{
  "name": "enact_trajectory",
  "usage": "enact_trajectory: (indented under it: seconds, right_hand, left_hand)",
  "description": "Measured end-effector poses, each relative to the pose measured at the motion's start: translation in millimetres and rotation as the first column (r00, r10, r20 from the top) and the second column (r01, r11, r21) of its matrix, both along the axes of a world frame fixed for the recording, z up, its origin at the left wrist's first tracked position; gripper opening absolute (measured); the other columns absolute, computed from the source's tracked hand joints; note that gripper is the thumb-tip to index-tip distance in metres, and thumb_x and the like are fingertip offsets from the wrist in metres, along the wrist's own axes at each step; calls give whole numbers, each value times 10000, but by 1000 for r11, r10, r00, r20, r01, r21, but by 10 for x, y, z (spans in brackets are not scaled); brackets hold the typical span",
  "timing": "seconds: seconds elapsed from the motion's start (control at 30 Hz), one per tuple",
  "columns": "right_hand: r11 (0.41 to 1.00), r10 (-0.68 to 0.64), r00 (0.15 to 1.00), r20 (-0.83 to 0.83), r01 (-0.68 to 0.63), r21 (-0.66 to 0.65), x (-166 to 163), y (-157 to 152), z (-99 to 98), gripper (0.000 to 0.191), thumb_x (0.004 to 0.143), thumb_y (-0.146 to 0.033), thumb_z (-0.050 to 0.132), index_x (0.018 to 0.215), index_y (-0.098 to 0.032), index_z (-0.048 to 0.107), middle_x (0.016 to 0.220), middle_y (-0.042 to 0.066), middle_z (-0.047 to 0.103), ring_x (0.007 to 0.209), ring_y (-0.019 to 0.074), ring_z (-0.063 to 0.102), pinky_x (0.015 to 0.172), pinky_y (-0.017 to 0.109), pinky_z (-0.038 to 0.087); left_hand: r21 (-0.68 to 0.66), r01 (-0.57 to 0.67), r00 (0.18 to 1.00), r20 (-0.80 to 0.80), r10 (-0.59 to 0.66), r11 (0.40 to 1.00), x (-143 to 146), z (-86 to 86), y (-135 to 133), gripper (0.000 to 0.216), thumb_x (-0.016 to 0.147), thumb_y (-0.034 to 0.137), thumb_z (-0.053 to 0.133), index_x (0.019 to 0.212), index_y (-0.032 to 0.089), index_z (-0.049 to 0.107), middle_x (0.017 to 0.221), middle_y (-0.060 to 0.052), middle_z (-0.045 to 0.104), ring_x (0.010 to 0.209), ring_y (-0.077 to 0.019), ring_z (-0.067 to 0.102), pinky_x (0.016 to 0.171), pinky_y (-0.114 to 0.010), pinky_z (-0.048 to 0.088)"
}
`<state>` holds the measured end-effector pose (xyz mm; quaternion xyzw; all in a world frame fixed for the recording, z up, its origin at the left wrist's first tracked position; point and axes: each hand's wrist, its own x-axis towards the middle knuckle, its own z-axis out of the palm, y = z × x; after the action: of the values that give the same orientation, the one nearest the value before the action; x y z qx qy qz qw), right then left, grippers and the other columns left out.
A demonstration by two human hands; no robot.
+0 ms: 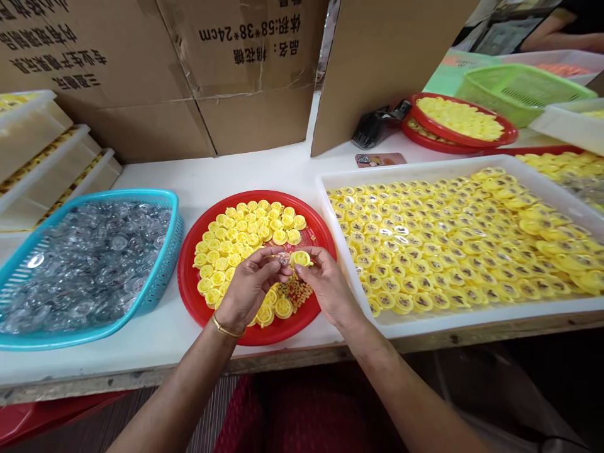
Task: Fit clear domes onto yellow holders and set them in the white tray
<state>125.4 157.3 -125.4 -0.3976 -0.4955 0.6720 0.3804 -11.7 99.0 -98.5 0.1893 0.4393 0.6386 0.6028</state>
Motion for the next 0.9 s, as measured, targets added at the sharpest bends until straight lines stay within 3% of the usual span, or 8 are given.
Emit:
enact_trajectory:
  seconds: [0.17, 0.27, 0.43, 0.73, 0.9]
  right_hand:
    - [999, 6, 999, -33, -8, -49, -9, -23, 21, 388, 732, -382, 712, 1055, -236, 552, 1009, 29, 669, 820, 172, 666, 743, 357, 581]
    - [1000, -9, 1000, -15, 8, -15, -6, -42, 78, 360, 730, -385, 718, 1028, -239, 579, 976, 25, 678, 798, 180, 670, 698, 355, 595]
    - [988, -17, 998, 58, 7, 156, 24, -59, 130, 330, 782, -347, 681, 1084, -236, 607, 1077, 53, 672, 954, 197, 648, 856, 377, 545]
    - [985, 23, 1000, 17, -26, 168, 47, -72, 78, 358, 811, -335, 657, 1156, -262, 595, 1241, 58, 617, 1042, 201, 626, 917, 385, 518]
    - [995, 49, 999, -18, -47, 91, 41, -71, 122, 351, 799, -349, 661, 1137, -275, 608, 1046, 29, 687, 857, 178, 670, 771, 351, 587]
  left_hand:
    - [-76, -2, 992, 123, 11, 997, -1, 13, 39, 275, 755, 90, 679, 1029, 115, 664, 777, -39, 699, 658, -90, 661, 602, -155, 523]
    - [-87, -5, 985, 169, 19, 996, -3, 15, 45, 249, 769, 75, 655, 1016, 102, 666, 775, -43, 694, 653, -83, 654, 604, -145, 522]
    - [-61, -10, 979, 201, 22, 998, -2, 12, 33, 246, 765, 91, 664, 1008, 125, 664, 764, -22, 667, 665, -71, 630, 633, -138, 519]
    - [-66, 0, 977, 214, 14, 998, 23, 31, 39, 239, 773, 87, 647, 1010, 121, 664, 751, -14, 637, 646, -61, 605, 623, -134, 506]
    - [-71, -3, 980, 197, 17, 997, 47, 50, 63, 243, 762, 95, 660, 1003, 122, 671, 757, -15, 639, 637, -59, 597, 614, -137, 502]
